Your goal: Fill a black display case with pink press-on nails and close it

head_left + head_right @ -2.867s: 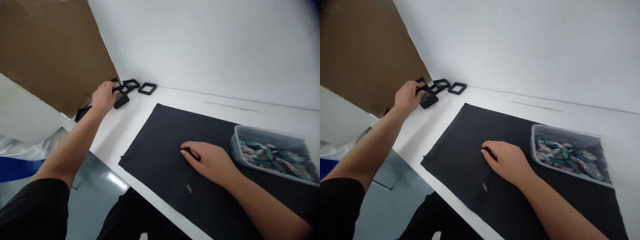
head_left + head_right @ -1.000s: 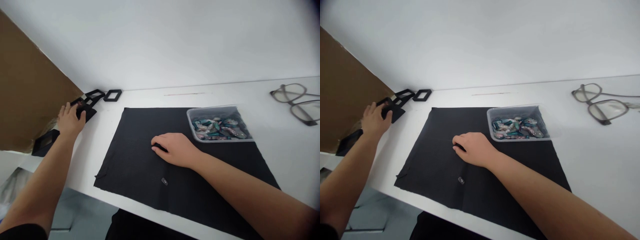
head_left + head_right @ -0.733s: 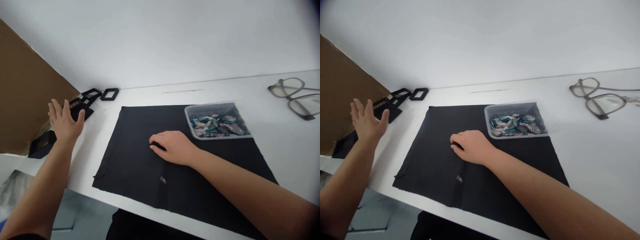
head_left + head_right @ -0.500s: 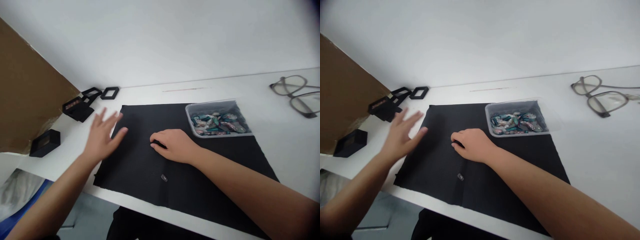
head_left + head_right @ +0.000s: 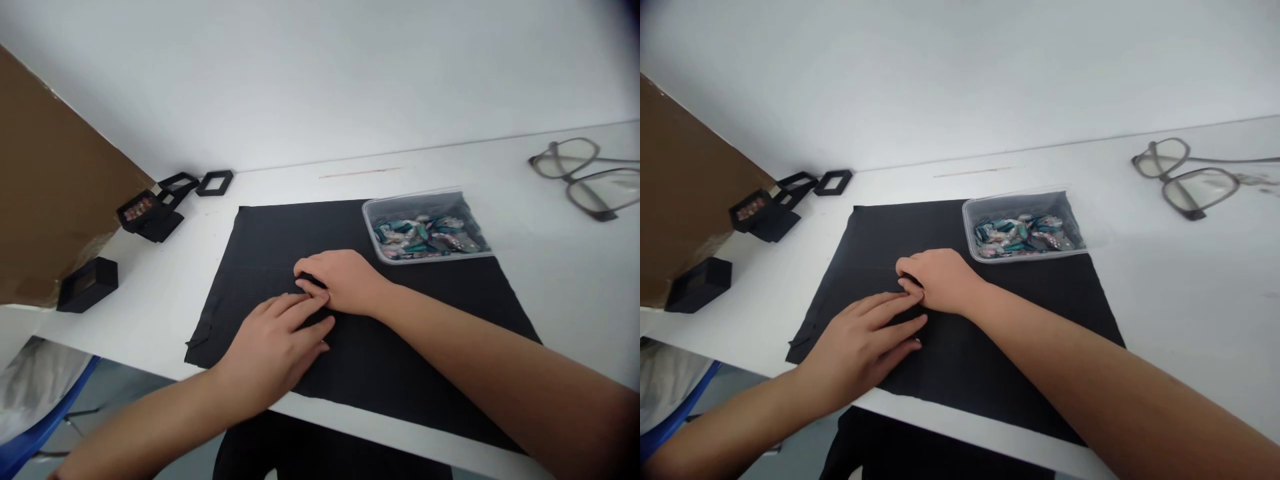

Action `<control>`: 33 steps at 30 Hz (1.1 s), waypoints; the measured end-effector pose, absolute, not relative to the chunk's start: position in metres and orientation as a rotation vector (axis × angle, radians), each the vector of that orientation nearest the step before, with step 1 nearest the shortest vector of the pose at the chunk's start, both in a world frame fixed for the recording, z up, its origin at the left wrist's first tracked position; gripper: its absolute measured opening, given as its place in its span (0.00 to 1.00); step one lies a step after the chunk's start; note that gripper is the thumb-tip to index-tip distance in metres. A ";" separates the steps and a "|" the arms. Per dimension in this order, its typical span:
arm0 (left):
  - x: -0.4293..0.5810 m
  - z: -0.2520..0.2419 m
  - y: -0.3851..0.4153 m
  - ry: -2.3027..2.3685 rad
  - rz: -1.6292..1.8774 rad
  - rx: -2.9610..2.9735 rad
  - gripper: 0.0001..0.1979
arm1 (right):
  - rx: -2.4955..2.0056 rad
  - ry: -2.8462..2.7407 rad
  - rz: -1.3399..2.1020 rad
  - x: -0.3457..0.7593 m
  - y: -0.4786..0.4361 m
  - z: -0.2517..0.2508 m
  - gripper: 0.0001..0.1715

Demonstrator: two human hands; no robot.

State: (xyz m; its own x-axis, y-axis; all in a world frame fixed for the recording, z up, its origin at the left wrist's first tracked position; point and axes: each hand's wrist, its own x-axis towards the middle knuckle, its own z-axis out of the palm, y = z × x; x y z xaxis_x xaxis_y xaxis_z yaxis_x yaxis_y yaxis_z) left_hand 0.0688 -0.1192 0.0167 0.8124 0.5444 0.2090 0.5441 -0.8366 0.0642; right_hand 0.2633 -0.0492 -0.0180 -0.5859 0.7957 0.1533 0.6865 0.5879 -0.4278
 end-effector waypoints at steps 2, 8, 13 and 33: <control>0.068 0.016 -0.113 0.896 0.382 2.983 0.10 | -1.202 -2.490 0.459 0.263 -0.049 -0.019 0.11; 0.062 0.007 -0.112 0.911 0.395 3.002 0.09 | -1.195 -2.486 0.440 0.263 -0.049 -0.020 0.11; 0.062 0.004 -0.117 0.902 0.429 3.039 0.09 | -1.194 -2.477 0.430 0.263 -0.049 -0.022 0.12; 0.068 -0.001 -0.110 0.952 0.445 3.227 0.10 | -1.218 -2.490 0.465 0.262 -0.049 -0.019 0.14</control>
